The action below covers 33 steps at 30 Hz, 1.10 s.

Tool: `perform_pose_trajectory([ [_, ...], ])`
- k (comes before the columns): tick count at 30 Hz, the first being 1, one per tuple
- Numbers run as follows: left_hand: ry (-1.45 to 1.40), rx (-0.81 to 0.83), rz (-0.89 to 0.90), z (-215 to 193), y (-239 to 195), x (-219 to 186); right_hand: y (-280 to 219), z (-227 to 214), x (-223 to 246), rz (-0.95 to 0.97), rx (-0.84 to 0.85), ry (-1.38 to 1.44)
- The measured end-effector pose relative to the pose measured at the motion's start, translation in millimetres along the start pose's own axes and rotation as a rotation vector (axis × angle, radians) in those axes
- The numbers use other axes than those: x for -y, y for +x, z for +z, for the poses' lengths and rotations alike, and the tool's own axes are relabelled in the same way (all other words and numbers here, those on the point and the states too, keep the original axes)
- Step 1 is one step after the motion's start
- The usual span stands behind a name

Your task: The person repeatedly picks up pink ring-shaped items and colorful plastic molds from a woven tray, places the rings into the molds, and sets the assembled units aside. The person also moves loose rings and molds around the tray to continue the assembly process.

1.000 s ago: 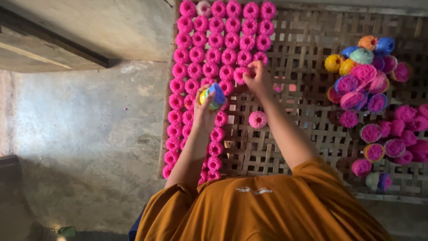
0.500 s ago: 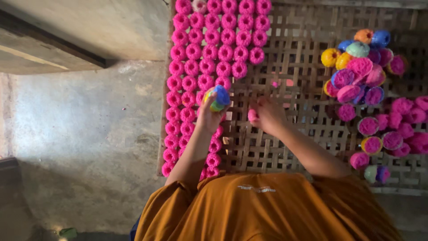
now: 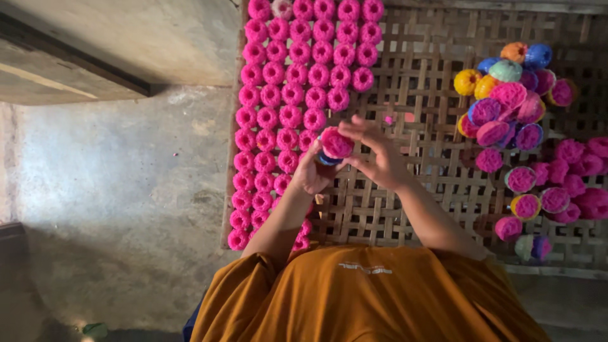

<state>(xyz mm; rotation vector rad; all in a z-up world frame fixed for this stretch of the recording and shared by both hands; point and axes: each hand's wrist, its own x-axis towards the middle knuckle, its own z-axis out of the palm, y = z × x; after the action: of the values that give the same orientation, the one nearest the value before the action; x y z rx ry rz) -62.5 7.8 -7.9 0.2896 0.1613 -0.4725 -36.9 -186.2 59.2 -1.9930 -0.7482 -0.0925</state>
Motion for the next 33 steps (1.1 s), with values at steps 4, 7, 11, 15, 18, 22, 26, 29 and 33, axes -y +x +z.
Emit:
perform_pose_trajectory([
  [4, 0.163, -0.039, -0.038, 1.9, -2.3, -3.7, 8.0, -10.2, 14.2, -0.101, -0.038, -0.224],
  [7, 0.276, -0.015, -0.042, 3.9, 0.9, -3.2, 16.1, -12.7, 11.2, -0.156, 0.084, -0.460],
  [11, 0.292, -0.030, -0.024, 7.9, 4.2, -5.6, 18.4, 4.5, -13.4, -0.185, 0.007, -0.413],
  [15, 0.284, -0.162, 0.010, 11.4, 12.7, -11.7, 11.2, 24.3, -39.7, 0.294, -0.106, 0.626],
  [18, 0.382, -0.164, 0.056, 10.9, 19.2, -19.1, 7.1, 26.2, -42.2, 0.453, -0.115, 0.800],
  [22, 0.412, -0.033, 0.046, 2.9, 21.5, -25.4, 7.5, 16.0, -29.8, 0.211, -0.111, 0.049],
  [26, 0.506, -0.030, 0.019, -3.6, 22.0, -15.7, 5.8, 9.3, -28.7, 0.024, -0.045, -0.246],
  [29, 0.437, -0.023, 0.127, -1.6, 26.9, -14.6, 9.0, 20.2, -44.0, 0.159, -0.197, 0.212],
  [33, 0.402, -0.170, 0.181, -0.4, 32.4, -12.7, -6.3, 41.1, -68.9, 0.734, -0.520, 1.290],
])
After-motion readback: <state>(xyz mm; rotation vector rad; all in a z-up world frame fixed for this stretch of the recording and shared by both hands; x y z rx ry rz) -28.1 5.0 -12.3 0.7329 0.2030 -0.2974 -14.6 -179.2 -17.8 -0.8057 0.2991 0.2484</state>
